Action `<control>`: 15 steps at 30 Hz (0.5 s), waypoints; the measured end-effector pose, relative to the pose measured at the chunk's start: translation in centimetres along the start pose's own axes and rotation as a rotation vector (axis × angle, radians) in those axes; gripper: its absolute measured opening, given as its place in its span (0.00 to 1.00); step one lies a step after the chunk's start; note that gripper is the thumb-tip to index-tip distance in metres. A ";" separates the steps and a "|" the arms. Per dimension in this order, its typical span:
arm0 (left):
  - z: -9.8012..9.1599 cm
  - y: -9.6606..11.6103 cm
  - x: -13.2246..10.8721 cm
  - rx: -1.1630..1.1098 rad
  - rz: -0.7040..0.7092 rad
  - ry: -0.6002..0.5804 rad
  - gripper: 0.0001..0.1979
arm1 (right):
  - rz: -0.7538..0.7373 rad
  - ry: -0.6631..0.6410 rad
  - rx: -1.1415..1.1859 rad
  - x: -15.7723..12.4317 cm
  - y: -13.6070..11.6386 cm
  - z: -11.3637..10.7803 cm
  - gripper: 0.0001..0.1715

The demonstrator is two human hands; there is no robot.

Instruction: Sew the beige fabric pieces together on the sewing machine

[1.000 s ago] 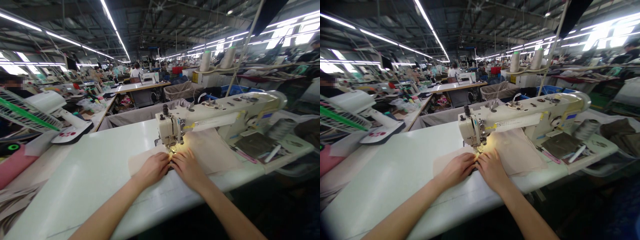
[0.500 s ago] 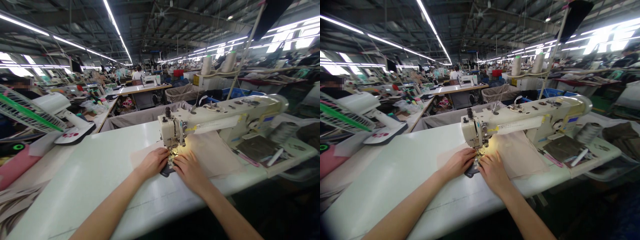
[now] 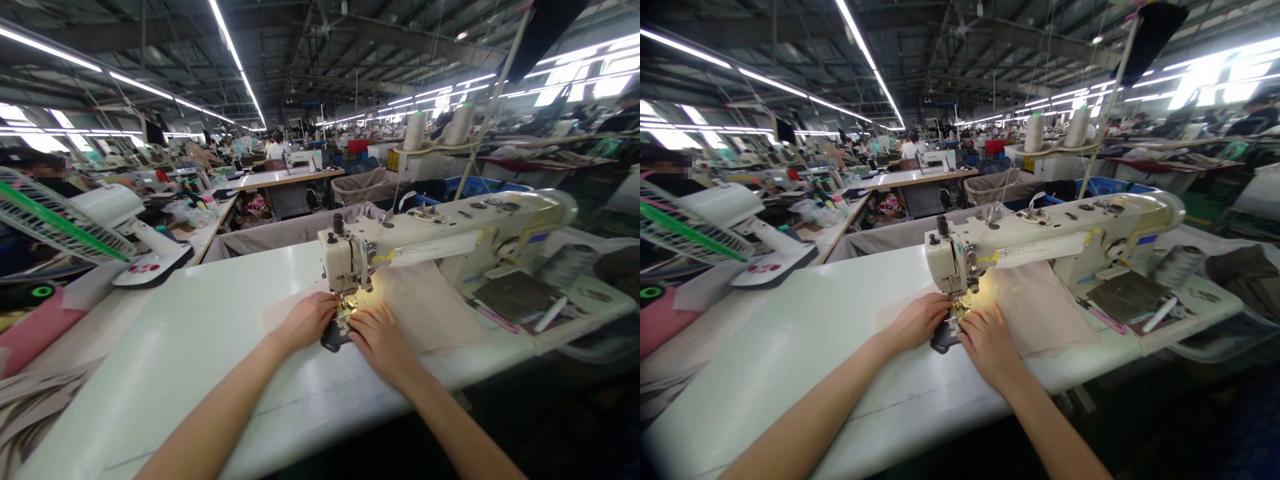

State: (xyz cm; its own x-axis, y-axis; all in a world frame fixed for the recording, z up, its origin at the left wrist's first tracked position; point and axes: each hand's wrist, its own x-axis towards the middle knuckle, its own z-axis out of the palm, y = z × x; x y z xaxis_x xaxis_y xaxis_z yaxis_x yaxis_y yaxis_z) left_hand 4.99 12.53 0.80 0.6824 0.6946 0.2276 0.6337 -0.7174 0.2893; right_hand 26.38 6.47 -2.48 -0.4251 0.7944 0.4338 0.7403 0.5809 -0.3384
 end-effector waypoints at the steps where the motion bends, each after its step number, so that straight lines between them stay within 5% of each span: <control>1: -0.2 -0.2 0.0 -0.025 -0.009 -0.004 0.17 | 0.005 0.008 0.010 -0.1 0.0 0.0 0.14; 4: -1.1 -0.7 -0.7 0.046 -0.090 -0.044 0.22 | 0.029 0.046 0.030 -0.5 0.2 -0.1 0.15; 9: -2.6 0.1 -3.2 0.515 -0.564 -0.231 0.14 | 0.040 0.161 0.048 -1.8 0.7 -0.3 0.21; 15: -3.4 2.6 -5.4 0.571 -0.779 -0.305 0.16 | -0.081 0.089 0.112 -3.2 -0.3 -1.0 0.28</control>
State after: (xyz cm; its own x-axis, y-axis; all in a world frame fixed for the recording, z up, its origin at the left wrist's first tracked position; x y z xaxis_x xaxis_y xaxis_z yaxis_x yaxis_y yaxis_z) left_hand 1.76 7.10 3.53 0.0178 0.9943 -0.1050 0.9673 -0.0437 -0.2499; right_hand 28.04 3.62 -2.91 -0.4294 0.7280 0.5344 0.6405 0.6627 -0.3881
